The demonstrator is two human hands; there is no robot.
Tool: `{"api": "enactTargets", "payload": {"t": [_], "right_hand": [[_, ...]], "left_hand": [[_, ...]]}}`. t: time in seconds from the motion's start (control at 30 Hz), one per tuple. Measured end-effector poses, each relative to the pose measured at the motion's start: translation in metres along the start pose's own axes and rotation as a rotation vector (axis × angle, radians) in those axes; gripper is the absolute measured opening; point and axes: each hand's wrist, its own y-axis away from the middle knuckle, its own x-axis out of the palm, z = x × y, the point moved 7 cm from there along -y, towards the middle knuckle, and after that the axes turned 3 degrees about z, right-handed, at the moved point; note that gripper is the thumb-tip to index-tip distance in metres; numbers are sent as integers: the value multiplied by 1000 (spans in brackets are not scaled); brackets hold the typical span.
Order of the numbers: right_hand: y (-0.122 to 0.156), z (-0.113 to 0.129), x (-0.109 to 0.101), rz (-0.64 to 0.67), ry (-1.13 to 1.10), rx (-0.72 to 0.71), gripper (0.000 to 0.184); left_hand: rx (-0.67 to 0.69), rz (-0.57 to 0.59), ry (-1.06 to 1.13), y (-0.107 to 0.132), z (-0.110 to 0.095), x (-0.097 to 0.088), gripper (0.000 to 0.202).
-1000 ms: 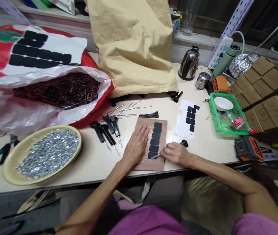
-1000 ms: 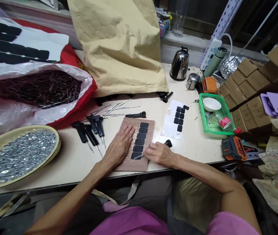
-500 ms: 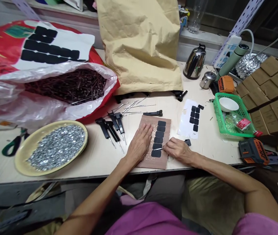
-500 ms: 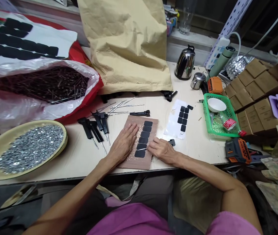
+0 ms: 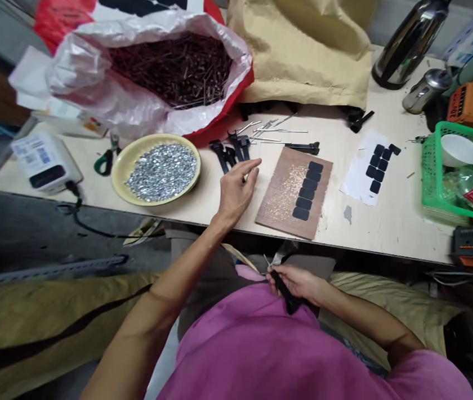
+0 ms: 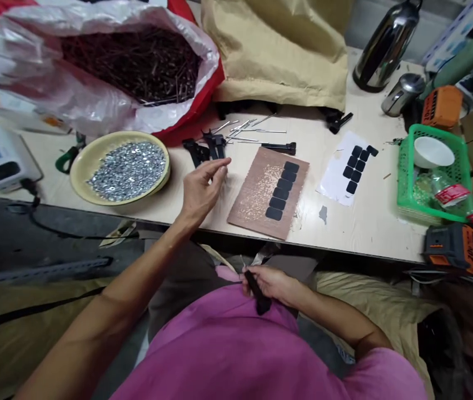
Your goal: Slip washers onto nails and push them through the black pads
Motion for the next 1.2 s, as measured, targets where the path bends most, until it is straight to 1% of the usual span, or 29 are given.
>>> {"api": "enactTargets", "payload": {"t": [0.03, 0.1, 0.17, 0.2, 0.23, 0.27, 0.3, 0.33, 0.37, 0.4, 0.43, 0.47, 0.5, 0.53, 0.57, 0.6, 0.63, 0.7, 0.77, 0.83, 0.9, 0.97, 1.03, 1.07, 1.13, 1.2], "right_hand": [[-11, 6, -3, -22, -42, -16, 24], [-26, 17, -9, -107, -195, -1, 31], [-28, 24, -10, -185, -356, -18, 39], [-25, 24, -7, -197, -401, -25, 43], [-19, 22, -1, -170, -392, -26, 47], [-10, 20, 7, -117, -334, -23, 50], [1, 19, 17, -40, -218, -18, 51], [13, 21, 29, 54, -44, -37, 49], [27, 31, 40, 118, 176, -120, 45], [40, 48, 50, 146, 442, -258, 40], [53, 73, 61, 122, 734, -448, 34], [66, 102, 71, 42, 1026, -675, 29], [76, 130, 83, -50, 1308, -887, 27], [80, 156, 94, -163, 1567, -1045, 29], [77, 178, 103, -253, 1815, -1149, 29], [67, 197, 112, -300, 2049, -1200, 29], [54, 212, 119, -315, 2251, -1228, 29], [24, 233, 129, -283, 2556, -1224, 29], [-1, 244, 138, -209, 2743, -1190, 29], [-20, 247, 144, -118, 2880, -1123, 28], [-33, 246, 147, -11, 3000, -1052, 26], [-39, 245, 147, 119, 3089, -1025, 25], [-41, 246, 146, 250, 3125, -1082, 21], [-41, 247, 145, 307, 3124, -1140, 19], [-39, 252, 143, 383, 3083, -1307, 17], [-36, 256, 140, 418, 2996, -1477, 18]], "left_hand": [[-7, -35, -5, 1, 1, -9, 33], [-28, -112, -17, 4, 4, -24, 31], [-69, -177, -39, 9, 10, -35, 29], [-96, -197, -54, 11, 14, -38, 28], [-122, -206, -72, 13, 19, -39, 26], [-147, -202, -93, 16, 25, -39, 24], [-170, -189, -117, 18, 30, -37, 22], [-191, -171, -145, 20, 34, -35, 20], [-209, -150, -176, 23, 37, -32, 19], [-222, -130, -207, 27, 38, -31, 19], [-227, -111, -239, 31, 37, -30, 19], [-222, -97, -269, 35, 33, -31, 20], [-210, -93, -298, 39, 29, -33, 21], [-195, -102, -328, 42, 24, -39, 22], [-183, -126, -361, 45, 20, -47, 23], [-180, -165, -398, 46, 17, -58, 23], [-192, -213, -438, 47, 16, -71, 23], [-263, -304, -520, 44, 23, -100, 23], [-391, -345, -593, 40, 39, -126, 23], [-510, -320, -650, 34, 58, -143, 24], [-552, -257, -687, 28, 71, -151, 24], [-512, -187, -700, 20, 77, -150, 23], [-452, -122, -694, 12, 79, -145, 24], [-430, -90, -690, 9, 81, -142, 24], [-408, -20, -692, 2, 85, -135, 23], [-392, 43, -706, -2, 89, -130, 22]]}}
